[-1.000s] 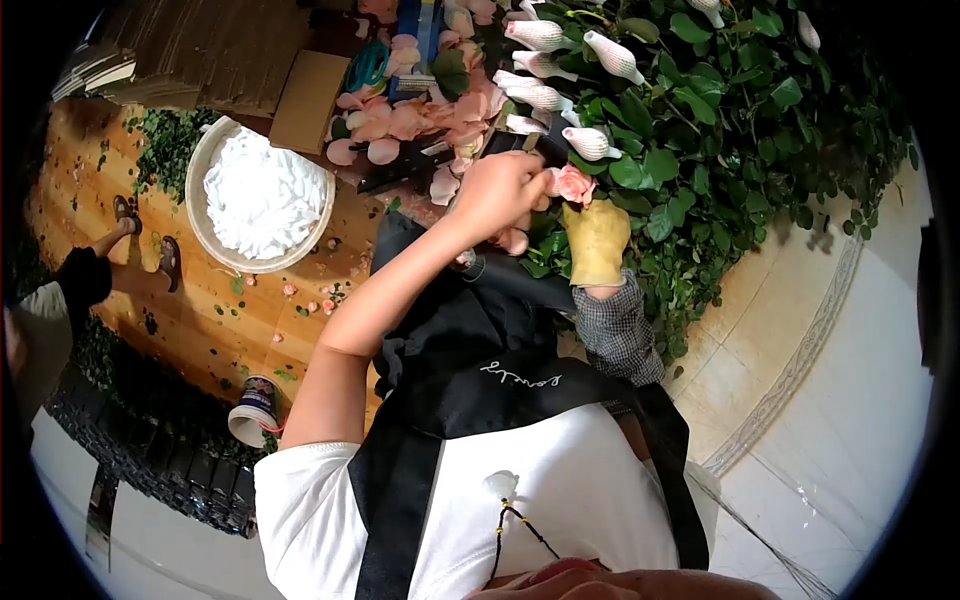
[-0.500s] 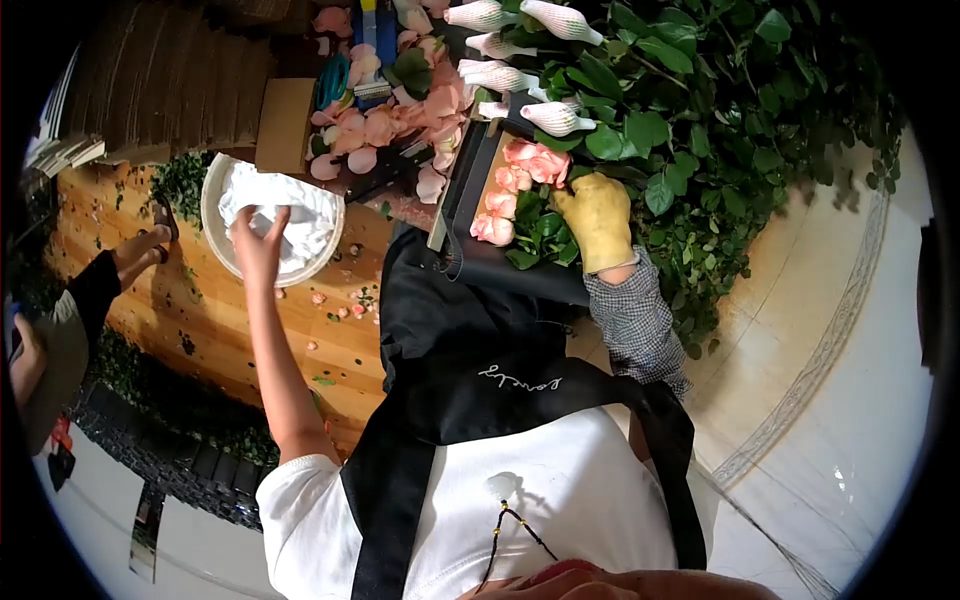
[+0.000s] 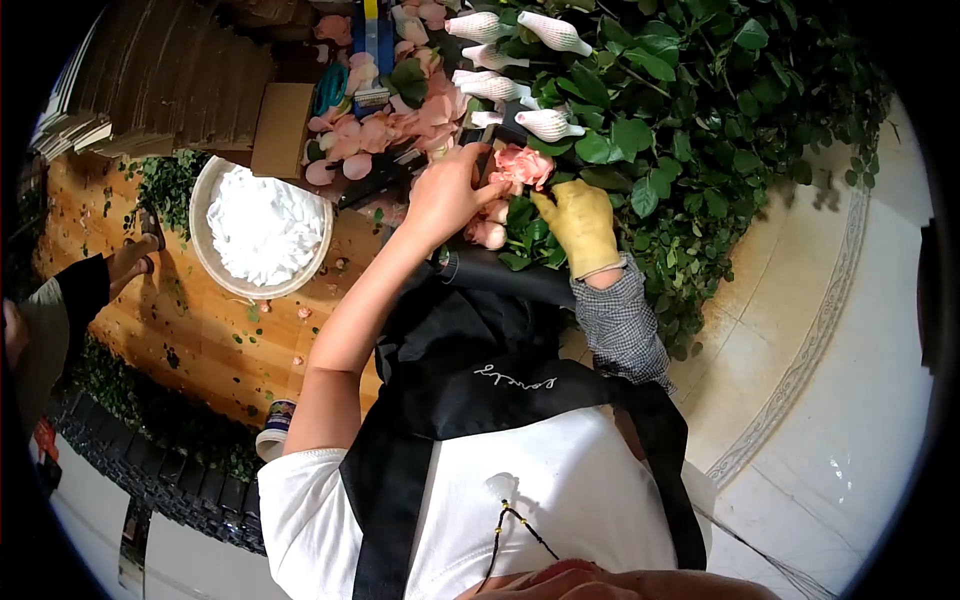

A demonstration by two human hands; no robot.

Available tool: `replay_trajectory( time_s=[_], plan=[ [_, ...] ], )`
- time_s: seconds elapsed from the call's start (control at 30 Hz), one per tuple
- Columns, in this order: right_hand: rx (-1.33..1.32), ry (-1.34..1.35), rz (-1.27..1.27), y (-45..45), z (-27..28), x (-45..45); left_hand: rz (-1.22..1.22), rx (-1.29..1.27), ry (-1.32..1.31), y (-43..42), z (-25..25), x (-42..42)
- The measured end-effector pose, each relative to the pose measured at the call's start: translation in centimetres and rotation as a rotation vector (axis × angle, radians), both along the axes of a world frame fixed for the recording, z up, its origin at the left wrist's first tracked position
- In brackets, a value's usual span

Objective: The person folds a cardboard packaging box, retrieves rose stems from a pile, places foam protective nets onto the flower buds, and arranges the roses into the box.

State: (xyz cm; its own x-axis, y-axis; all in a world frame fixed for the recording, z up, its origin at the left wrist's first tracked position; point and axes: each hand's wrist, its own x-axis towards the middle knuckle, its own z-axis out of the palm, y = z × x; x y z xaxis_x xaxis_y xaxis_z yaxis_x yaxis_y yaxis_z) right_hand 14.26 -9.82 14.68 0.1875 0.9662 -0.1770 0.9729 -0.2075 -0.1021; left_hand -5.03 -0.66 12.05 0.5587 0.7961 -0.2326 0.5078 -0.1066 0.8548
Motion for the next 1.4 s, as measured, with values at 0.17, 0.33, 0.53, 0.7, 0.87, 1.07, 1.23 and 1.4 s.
replay_trajectory(
  time_s=[0.17, 0.33, 0.53, 0.7, 0.87, 1.07, 1.23, 1.4],
  plan=[
    [-0.125, -0.287, 0.009, 0.7, -0.3, -2.5, 0.09, 0.054, -0.095, -0.7, -0.8, 0.0],
    [0.283, -0.009, 0.04, -1.1, 2.0, -1.1, 0.147, 0.064, -0.14, -1.3, 1.7, -1.1],
    [0.514, 0.201, 0.041, -2.5, 2.5, 0.0, 0.034, -0.211, -0.358, -2.6, 4.5, -0.2],
    [0.481, 0.096, 0.062, -2.4, 2.2, 0.1, -0.007, 0.045, -0.415, -1.9, 4.1, 1.8],
    [0.344, 0.118, 0.091, -2.1, 2.8, 0.7, -0.066, 0.111, -0.404, -1.5, 2.9, 1.6],
    [0.204, 0.047, 0.239, -0.9, 3.7, 1.7, 0.034, 0.002, -0.455, -2.3, 3.6, 1.3],
    [0.277, 0.031, 0.206, -1.4, 3.6, 1.4, 0.153, 0.008, -0.378, -3.7, 4.0, 0.1],
    [0.354, -0.012, 0.371, -1.1, 4.2, 1.4, 0.176, 0.268, -0.361, -3.3, 5.4, 0.2]
  ],
)
